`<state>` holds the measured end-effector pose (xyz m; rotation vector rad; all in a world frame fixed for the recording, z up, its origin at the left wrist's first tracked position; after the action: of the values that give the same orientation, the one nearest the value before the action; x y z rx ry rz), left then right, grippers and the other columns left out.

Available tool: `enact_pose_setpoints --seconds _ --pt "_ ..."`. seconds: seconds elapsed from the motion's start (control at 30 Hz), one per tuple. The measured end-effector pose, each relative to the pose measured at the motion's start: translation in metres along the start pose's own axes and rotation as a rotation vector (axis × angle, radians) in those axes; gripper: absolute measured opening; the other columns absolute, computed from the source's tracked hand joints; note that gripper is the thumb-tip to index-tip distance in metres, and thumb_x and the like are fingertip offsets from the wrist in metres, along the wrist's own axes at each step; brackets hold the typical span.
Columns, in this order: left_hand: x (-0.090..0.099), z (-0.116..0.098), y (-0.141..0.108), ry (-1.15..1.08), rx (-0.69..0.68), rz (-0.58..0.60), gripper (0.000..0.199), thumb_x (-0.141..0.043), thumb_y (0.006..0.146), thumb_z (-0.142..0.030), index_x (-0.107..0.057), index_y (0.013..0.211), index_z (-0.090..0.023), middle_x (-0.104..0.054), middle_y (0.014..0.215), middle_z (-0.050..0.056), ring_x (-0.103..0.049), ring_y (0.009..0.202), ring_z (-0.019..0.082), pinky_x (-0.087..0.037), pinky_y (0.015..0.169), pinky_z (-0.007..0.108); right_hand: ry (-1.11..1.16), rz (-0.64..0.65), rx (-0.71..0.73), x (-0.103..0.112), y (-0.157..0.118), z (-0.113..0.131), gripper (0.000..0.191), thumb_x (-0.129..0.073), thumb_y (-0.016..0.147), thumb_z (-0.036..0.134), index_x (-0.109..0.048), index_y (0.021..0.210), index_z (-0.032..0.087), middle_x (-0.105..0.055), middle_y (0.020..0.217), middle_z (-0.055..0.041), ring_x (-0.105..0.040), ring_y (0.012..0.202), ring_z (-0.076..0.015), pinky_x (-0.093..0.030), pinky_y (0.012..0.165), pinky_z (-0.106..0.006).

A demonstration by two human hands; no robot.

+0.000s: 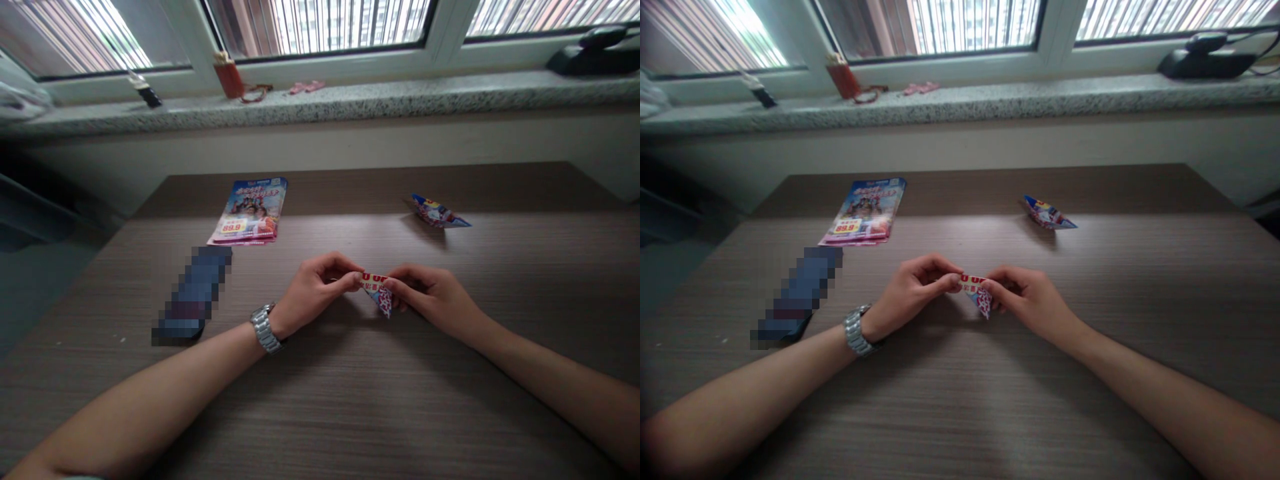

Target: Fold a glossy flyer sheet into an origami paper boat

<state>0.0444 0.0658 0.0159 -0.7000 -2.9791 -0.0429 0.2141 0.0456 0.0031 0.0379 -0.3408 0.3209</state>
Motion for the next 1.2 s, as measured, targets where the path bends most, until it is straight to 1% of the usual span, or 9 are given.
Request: enact_pose_setpoints --seconds 0.2,0.3,0.4,0.6,0.83,1.0,1.2 --pt "-0.0020 0.0010 0.0006 0.029 0.016 0.041 0.026 -0.077 0.087 -0.032 -0.072 0.106 -0.015 -0.076 0.101 0.005 -0.072 0.089 0.013 -0.058 0.080 0.022 0.030 -0.037 0.015 0.0023 -0.0003 0.0054 0.023 -0.066 0.093 0.044 -0.074 0.091 0.023 -0.073 0.073 -0.0013 -0.066 0.061 -0.0153 -0.055 0.055 -0.026" --pt "-0.0030 0.0036 0.0009 0.003 0.042 0.056 0.024 -0.075 0.089 -0.034 -0.072 0.103 -0.015 -0.076 0.095 0.005 -0.071 0.083 0.013 -0.058 0.078 0.023 0.032 -0.029 0.019 0.0016 -0.0006 0.0058 0.023 -0.066 0.093 0.044 -0.073 0.090 0.022 -0.074 0.074 -0.0015 -0.067 0.061 -0.0153 -0.056 0.056 -0.026" --pt "-0.0027 0.0040 0.0013 -0.015 0.040 0.059 0.023 -0.075 0.089 -0.035 -0.071 0.099 -0.014 -0.075 0.090 0.004 -0.071 0.080 0.013 -0.058 0.077 0.023 0.029 -0.019 0.016 0.0006 -0.0009 0.0057 0.023 -0.065 0.094 0.043 -0.073 0.092 0.022 -0.074 0.074 -0.0015 -0.067 0.062 -0.0155 -0.056 0.056 -0.026" --pt "-0.0043 0.0053 0.0012 -0.038 0.036 0.087 0.025 -0.073 0.090 -0.037 -0.070 0.096 -0.013 -0.074 0.088 0.004 -0.070 0.081 0.013 -0.057 0.076 0.023 -0.011 -0.010 0.039 -0.0012 -0.0013 0.0072 0.023 -0.063 0.095 0.043 -0.073 0.094 0.022 -0.074 0.074 -0.0012 -0.067 0.062 -0.0144 -0.055 0.057 -0.025" --pt "-0.0049 0.0067 0.0014 -0.093 0.070 0.082 0.025 -0.073 0.090 -0.036 -0.067 0.093 -0.012 -0.074 0.086 0.004 -0.071 0.081 0.013 -0.058 0.076 0.023 -0.024 0.005 0.064 -0.0032 -0.0023 0.0036 0.025 -0.063 0.096 0.044 -0.073 0.100 0.021 -0.075 0.078 -0.0015 -0.067 0.063 -0.0139 -0.055 0.057 -0.024" --pt "-0.0041 0.0059 0.0014 -0.057 0.081 0.061 0.021 -0.072 0.091 -0.033 -0.069 0.095 -0.012 -0.074 0.087 0.004 -0.070 0.079 0.012 -0.057 0.073 0.020 -0.027 0.005 0.061 -0.0028 -0.0030 0.0047 0.024 -0.063 0.096 0.043 -0.074 0.099 0.022 -0.074 0.078 -0.0010 -0.067 0.063 -0.0130 -0.054 0.057 -0.023" --pt "-0.0044 0.0009 0.0003 0.066 0.008 0.057 0.020 -0.070 0.092 -0.033 -0.069 0.097 -0.013 -0.072 0.088 0.003 -0.068 0.079 0.011 -0.054 0.072 0.019 -0.072 0.019 0.067 -0.0031 -0.0028 0.0072 0.025 -0.062 0.096 0.043 -0.074 0.099 0.021 -0.073 0.076 -0.0008 -0.065 0.061 -0.0124 -0.051 0.056 -0.023"
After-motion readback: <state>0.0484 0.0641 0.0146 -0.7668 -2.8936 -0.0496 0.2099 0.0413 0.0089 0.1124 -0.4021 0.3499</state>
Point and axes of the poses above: each hand's wrist, its own y-axis towards the middle knuckle, its own x-axis out of the back of the hand, z = x × y, the point moved 9 cm from there along y, towards the middle knuckle
